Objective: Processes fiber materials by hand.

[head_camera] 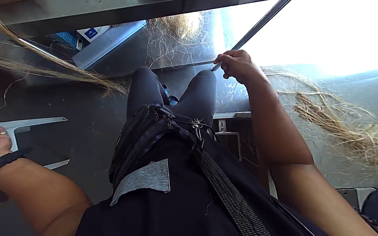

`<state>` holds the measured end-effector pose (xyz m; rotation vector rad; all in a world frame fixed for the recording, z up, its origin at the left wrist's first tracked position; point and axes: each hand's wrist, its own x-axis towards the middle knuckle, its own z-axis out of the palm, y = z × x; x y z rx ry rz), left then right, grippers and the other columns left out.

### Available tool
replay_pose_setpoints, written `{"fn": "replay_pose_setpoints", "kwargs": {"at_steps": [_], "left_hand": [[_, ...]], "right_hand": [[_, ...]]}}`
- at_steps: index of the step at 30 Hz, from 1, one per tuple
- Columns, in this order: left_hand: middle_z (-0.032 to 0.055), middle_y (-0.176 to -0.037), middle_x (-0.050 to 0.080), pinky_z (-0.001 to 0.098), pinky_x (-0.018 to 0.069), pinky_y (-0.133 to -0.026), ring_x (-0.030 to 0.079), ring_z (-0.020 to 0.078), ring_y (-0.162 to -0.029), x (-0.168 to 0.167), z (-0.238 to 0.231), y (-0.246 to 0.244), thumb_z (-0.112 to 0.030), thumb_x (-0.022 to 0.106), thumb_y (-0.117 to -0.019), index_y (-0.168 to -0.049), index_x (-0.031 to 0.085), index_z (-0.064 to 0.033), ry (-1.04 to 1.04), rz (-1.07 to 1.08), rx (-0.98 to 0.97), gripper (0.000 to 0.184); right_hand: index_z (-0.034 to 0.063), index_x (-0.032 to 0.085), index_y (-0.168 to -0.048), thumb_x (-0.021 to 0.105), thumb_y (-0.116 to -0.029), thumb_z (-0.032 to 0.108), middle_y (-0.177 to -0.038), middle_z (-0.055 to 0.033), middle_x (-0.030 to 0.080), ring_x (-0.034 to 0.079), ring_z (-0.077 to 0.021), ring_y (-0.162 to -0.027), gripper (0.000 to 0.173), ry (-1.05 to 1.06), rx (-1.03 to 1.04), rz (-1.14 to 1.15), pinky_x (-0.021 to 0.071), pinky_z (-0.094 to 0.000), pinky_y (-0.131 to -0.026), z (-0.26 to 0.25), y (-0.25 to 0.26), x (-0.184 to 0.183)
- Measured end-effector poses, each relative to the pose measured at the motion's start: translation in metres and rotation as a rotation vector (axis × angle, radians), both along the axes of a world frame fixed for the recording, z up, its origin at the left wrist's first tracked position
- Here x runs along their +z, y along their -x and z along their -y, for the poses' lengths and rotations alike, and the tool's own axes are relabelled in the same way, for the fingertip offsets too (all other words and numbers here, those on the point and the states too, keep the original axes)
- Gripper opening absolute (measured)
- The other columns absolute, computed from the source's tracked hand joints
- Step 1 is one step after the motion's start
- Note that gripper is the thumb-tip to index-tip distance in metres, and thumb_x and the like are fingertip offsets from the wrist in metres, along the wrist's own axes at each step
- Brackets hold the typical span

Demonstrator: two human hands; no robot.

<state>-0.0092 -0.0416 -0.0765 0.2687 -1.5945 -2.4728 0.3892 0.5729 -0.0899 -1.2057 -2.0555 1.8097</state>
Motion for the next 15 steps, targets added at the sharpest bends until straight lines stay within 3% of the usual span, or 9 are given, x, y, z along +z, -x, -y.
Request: {"fn": "replay_pose_setpoints", "kwargs": {"at_steps": [3,6,10,15], "left_hand": [[-0.0090,-0.059,0.048,0.0222,0.0490,-0.056,0.050,0.0055,-0.051,-0.007,-0.030,-0.018,-0.022,0.045,-0.1088,-0.086,0.053,-0.0218,0.207,0.114,-0.173,0.024],[-0.0158,-0.058,0.047,0.0221,0.0500,-0.055,0.050,0.0014,-0.050,-0.030,-0.064,-0.031,-0.028,0.051,-0.1062,-0.092,0.055,-0.0290,0.477,0.282,-0.354,0.014],[-0.0133,-0.057,0.044,0.0214,0.0469,-0.049,0.045,0.0017,-0.047,-0.061,-0.130,-0.058,-0.022,0.052,-0.1066,-0.101,0.059,-0.0229,0.601,0.429,-0.729,0.010],[-0.0098,-0.060,0.044,0.0235,0.0477,-0.051,0.045,0.0041,-0.048,-0.065,-0.249,-0.093,-0.022,0.047,-0.1078,-0.117,0.064,-0.0129,0.552,0.165,-1.364,0.021]], "right_hand": [[0.0069,0.069,-0.102,0.051,-0.1089,0.025,-0.058,0.0059,0.047,0.044,-0.0060,-0.045,0.027,0.009,0.027,-0.004,0.0473,-0.0250,-0.047,0.003,0.002,0.000],[0.0053,0.069,-0.104,0.051,-0.1092,0.026,-0.061,0.0044,0.051,0.048,-0.0071,-0.047,0.028,0.010,0.051,-0.011,0.0510,-0.0266,-0.049,0.004,0.001,-0.001],[0.0059,0.068,-0.109,0.048,-0.1100,0.029,-0.064,0.0042,0.054,0.053,-0.0081,-0.051,0.030,0.128,0.079,-0.083,0.0550,-0.0291,-0.055,0.011,0.003,0.002],[0.0094,0.065,-0.109,0.031,-0.1129,0.030,-0.069,0.0047,0.057,0.056,-0.0087,-0.057,0.040,0.437,0.239,-0.358,0.0568,-0.0310,-0.062,0.043,0.009,0.024]]}}
